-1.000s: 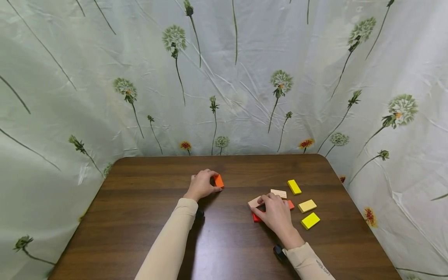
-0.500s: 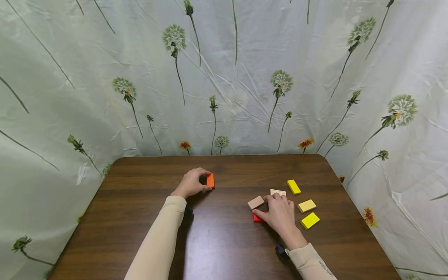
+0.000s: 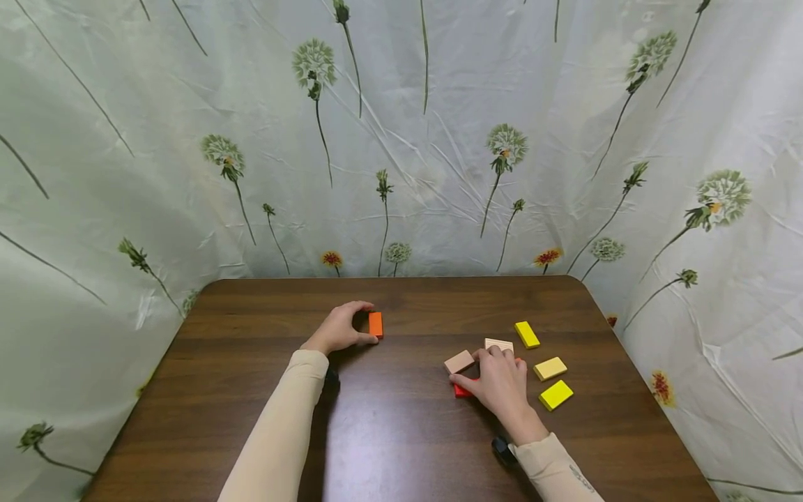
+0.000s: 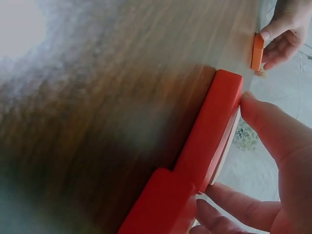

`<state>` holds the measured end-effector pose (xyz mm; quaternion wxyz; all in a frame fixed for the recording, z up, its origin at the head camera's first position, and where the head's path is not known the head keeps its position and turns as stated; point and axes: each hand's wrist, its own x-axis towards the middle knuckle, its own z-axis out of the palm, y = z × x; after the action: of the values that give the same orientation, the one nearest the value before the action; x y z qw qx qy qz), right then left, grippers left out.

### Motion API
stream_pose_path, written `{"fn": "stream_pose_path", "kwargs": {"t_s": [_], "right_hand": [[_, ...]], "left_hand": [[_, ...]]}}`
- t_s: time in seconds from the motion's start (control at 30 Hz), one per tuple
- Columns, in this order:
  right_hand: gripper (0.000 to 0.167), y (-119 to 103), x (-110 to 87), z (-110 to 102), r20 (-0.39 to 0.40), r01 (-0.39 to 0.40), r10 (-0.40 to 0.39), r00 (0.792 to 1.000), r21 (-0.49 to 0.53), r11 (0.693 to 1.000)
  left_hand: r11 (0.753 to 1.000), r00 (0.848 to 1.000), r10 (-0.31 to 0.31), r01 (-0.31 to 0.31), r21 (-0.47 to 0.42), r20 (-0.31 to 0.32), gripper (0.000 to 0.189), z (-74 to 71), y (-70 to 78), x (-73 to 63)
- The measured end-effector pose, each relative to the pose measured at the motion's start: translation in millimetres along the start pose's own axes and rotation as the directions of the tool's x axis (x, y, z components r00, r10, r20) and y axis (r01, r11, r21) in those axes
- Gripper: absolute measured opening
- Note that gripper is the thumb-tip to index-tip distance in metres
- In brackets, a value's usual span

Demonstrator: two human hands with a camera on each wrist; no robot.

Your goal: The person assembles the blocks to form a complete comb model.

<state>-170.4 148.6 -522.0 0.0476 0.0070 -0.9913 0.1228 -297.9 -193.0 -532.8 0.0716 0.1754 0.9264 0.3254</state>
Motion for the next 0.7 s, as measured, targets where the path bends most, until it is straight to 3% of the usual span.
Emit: {"fn": "stream_pose_path", "kwargs": {"t_s": [0.27, 0.7], "right_hand": [[0.069, -2.7, 5.0, -1.4, 0.039, -0.028, 0.028, 0.999, 0.005, 1.0], [0.057, -5.8, 11.8, -3.9, 0.104, -0.062, 0.058, 0.993, 0.034, 0.998]], "left_hand": [[0.999, 0.994, -0.041, 0.043, -0.024, 0.105, 0.069, -8.8, -7.5, -2.0], [0.993, 0.991, -0.046, 0.059, -0.103, 0.125, 0.067, -7.0, -13.0, 0.1]]}}
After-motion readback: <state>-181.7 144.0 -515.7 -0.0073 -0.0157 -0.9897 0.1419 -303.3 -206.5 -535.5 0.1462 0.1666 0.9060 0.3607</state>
